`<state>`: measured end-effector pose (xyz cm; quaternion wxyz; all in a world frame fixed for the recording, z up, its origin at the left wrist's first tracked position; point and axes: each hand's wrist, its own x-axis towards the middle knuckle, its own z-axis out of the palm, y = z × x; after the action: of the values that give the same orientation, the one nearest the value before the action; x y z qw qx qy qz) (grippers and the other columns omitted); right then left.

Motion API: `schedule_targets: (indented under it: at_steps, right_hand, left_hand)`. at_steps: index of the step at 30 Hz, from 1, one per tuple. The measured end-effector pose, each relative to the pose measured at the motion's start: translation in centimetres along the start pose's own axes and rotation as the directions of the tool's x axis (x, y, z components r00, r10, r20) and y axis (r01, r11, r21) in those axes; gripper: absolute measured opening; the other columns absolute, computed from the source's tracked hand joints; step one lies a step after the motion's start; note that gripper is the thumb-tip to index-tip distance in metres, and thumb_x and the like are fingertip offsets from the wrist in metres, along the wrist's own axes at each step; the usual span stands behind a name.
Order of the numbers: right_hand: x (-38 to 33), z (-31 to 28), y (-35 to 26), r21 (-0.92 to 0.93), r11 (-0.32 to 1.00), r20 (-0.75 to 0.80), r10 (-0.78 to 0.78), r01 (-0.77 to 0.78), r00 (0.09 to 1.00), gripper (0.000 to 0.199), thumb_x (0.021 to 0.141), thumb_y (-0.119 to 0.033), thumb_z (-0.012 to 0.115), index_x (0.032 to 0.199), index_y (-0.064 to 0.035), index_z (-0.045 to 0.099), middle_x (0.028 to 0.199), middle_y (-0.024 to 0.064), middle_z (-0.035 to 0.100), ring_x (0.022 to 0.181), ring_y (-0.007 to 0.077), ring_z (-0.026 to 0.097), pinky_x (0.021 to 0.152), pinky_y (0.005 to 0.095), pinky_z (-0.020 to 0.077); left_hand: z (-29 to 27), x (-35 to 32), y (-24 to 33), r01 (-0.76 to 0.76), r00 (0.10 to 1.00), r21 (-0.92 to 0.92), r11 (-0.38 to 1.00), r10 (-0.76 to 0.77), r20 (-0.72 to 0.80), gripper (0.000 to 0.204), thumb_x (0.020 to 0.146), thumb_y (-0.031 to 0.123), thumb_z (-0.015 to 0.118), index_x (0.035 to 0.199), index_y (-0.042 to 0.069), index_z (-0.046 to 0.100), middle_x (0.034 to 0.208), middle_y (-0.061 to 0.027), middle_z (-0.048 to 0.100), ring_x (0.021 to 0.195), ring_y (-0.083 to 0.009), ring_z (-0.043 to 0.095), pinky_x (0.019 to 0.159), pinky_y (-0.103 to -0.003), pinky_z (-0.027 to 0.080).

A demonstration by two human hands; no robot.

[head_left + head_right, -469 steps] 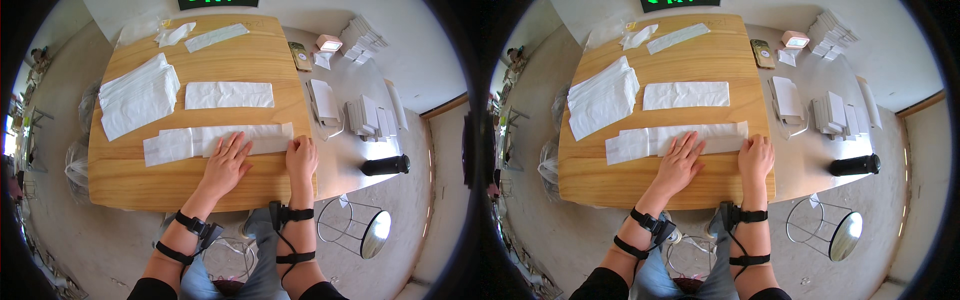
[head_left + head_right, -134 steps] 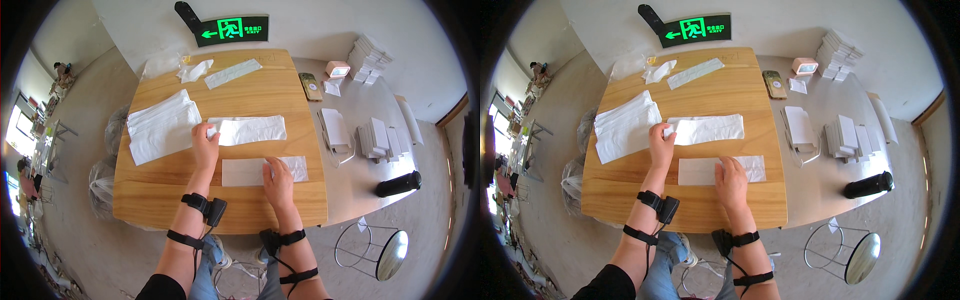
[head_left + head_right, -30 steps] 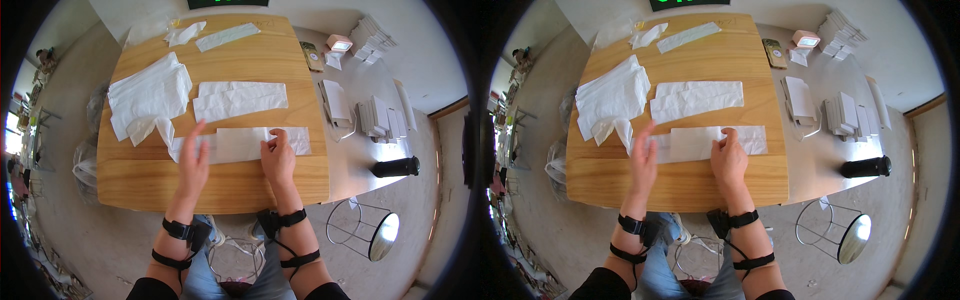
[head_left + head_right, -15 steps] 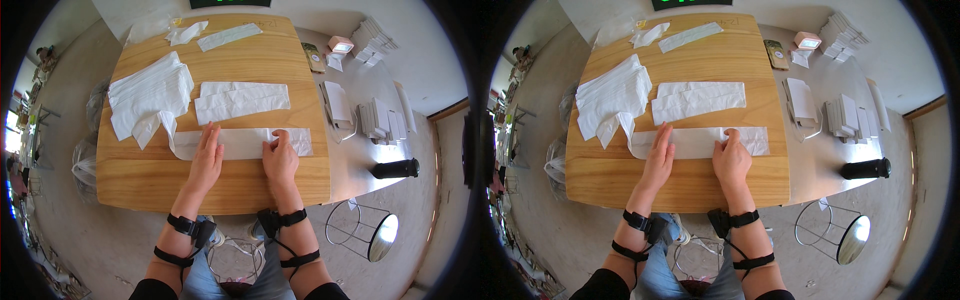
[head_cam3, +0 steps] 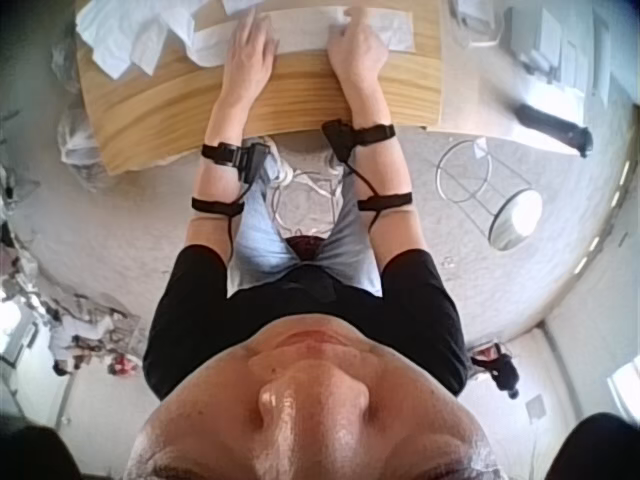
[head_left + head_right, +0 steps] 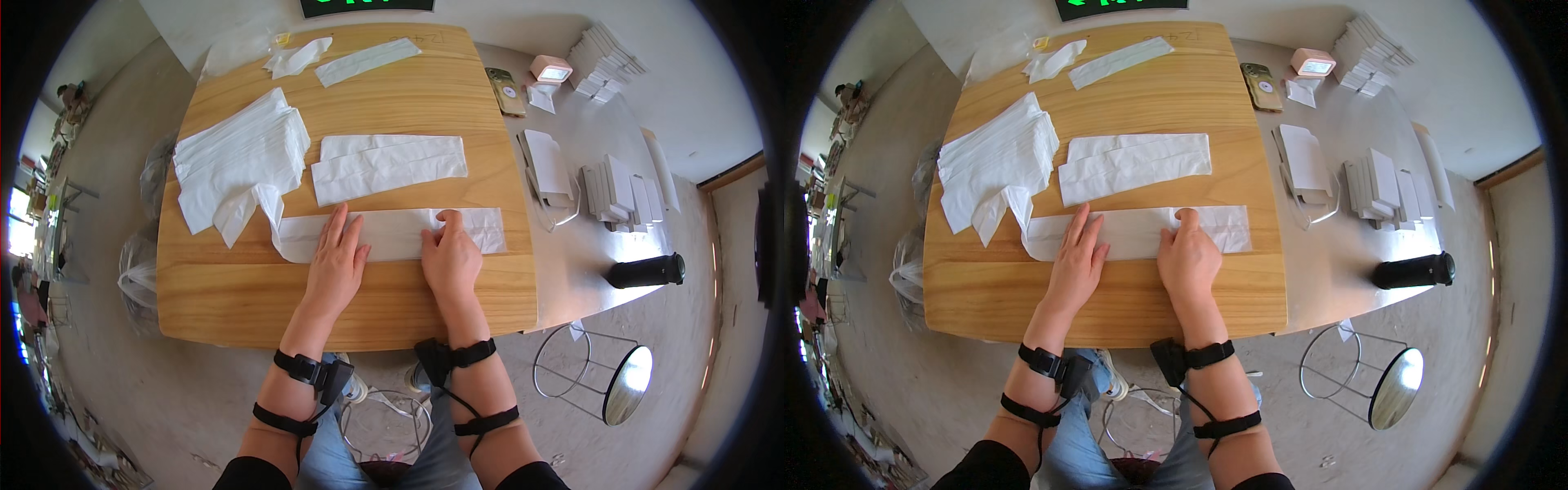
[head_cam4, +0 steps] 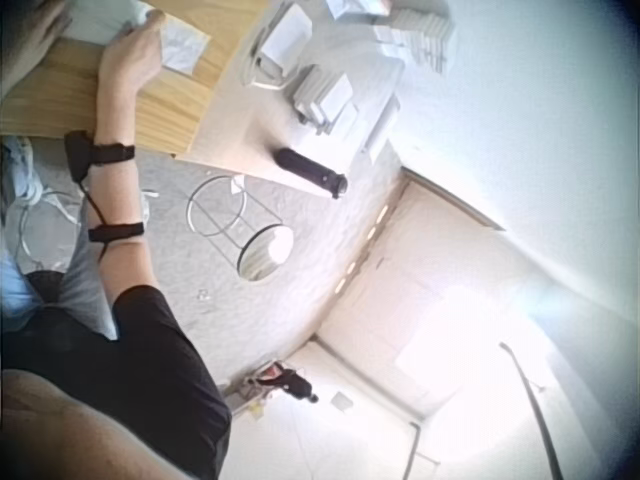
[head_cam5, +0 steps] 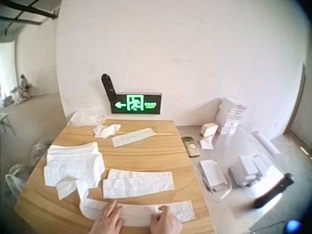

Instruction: Folding long white plastic strips or bags on a wooden table.

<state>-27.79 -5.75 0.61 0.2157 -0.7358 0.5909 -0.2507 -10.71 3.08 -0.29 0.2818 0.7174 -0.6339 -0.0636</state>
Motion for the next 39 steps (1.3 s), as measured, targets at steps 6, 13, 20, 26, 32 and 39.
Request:
schedule_targets:
  at_steps: [6, 13, 20, 26, 32, 39]
  right_hand:
    - [0.1, -0.1, 0.2, -0.011, 1.000, 0.006, -0.005, 0.005, 1.000, 0.031, 0.085, -0.017, 0.068, 0.111, -0.0070, 0.053, 0.081, 0.0162, 0.067, 0.074, 0.0363, 0.066, 0.064, 0.0457, 0.0495]
    - [1.5, -4.6, 1.8, -0.085, 0.989, -0.115, 0.111, -0.121, 0.987, 0.035, 0.082, -0.020, 0.072, 0.111, -0.0067, 0.056, 0.096, 0.0129, 0.065, 0.093, 0.0329, 0.064, 0.075, 0.0432, 0.0502]
    - [1.8, -6.5, 6.3, -0.249, 0.929, -0.184, 0.231, -0.272, 0.955, 0.037, 0.082, -0.027, 0.073, 0.108, -0.0055, 0.058, 0.107, 0.0146, 0.061, 0.096, 0.0355, 0.062, 0.082, 0.0439, 0.0502]
    - [2.0, -6.7, 5.7, -0.279, 0.906, -0.065, 0.314, -0.319, 0.947, 0.029, 0.083, -0.029, 0.071, 0.098, -0.0061, 0.061, 0.105, 0.0135, 0.062, 0.095, 0.0350, 0.062, 0.081, 0.0443, 0.0504]
    - [1.9, -6.3, 6.6, -0.234, 0.961, -0.111, 0.125, -0.148, 0.986, 0.021, 0.083, -0.025, 0.070, 0.084, -0.0062, 0.062, 0.090, 0.0102, 0.065, 0.082, 0.0344, 0.063, 0.073, 0.0441, 0.0504]
    - [1.5, -5.8, 3.6, 0.439, 0.896, -0.178, 0.163, -0.070, 0.970, 0.021, 0.084, -0.006, 0.068, 0.102, -0.0026, 0.057, 0.082, 0.0078, 0.064, 0.067, 0.0175, 0.058, 0.065, 0.0316, 0.0489]
  left_hand:
    - [0.1, 0.2, 0.3, 0.006, 1.000, 0.032, 0.999, -0.007, 0.012, 0.044, 0.093, 0.013, 0.062, 0.133, -0.001, 0.049, 0.150, -0.0217, 0.036, 0.135, -0.0395, 0.039, 0.109, -0.044, 0.038]
    - [0.2, 0.5, 1.1, -0.027, 0.998, 0.023, 0.999, 0.029, -0.061, 0.047, 0.090, 0.012, 0.065, 0.133, -0.001, 0.050, 0.147, -0.0216, 0.039, 0.134, -0.0397, 0.041, 0.110, -0.047, 0.036]
    - [2.5, 0.6, 5.0, -0.221, 0.971, -0.036, 0.975, 0.224, 0.081, 0.062, 0.087, 0.021, 0.070, 0.141, 0.005, 0.045, 0.153, -0.0111, 0.036, 0.140, -0.0296, 0.037, 0.114, -0.048, 0.032]
    - [3.0, 0.2, 5.7, -0.263, 0.950, -0.011, 0.965, 0.261, 0.171, 0.063, 0.087, 0.027, 0.069, 0.143, 0.010, 0.045, 0.154, -0.0084, 0.036, 0.142, -0.0276, 0.034, 0.115, -0.047, 0.030]
    - [3.0, 0.2, 5.8, -0.276, 0.946, 0.008, 0.961, 0.271, 0.177, 0.064, 0.086, 0.032, 0.069, 0.143, 0.014, 0.047, 0.154, -0.0078, 0.036, 0.142, -0.0274, 0.034, 0.116, -0.048, 0.028]
    - [2.9, 0.3, 5.6, -0.300, 0.941, 0.034, 0.953, 0.290, 0.176, 0.061, 0.086, 0.032, 0.069, 0.141, 0.016, 0.049, 0.153, -0.0087, 0.037, 0.141, -0.0301, 0.035, 0.115, -0.050, 0.028]
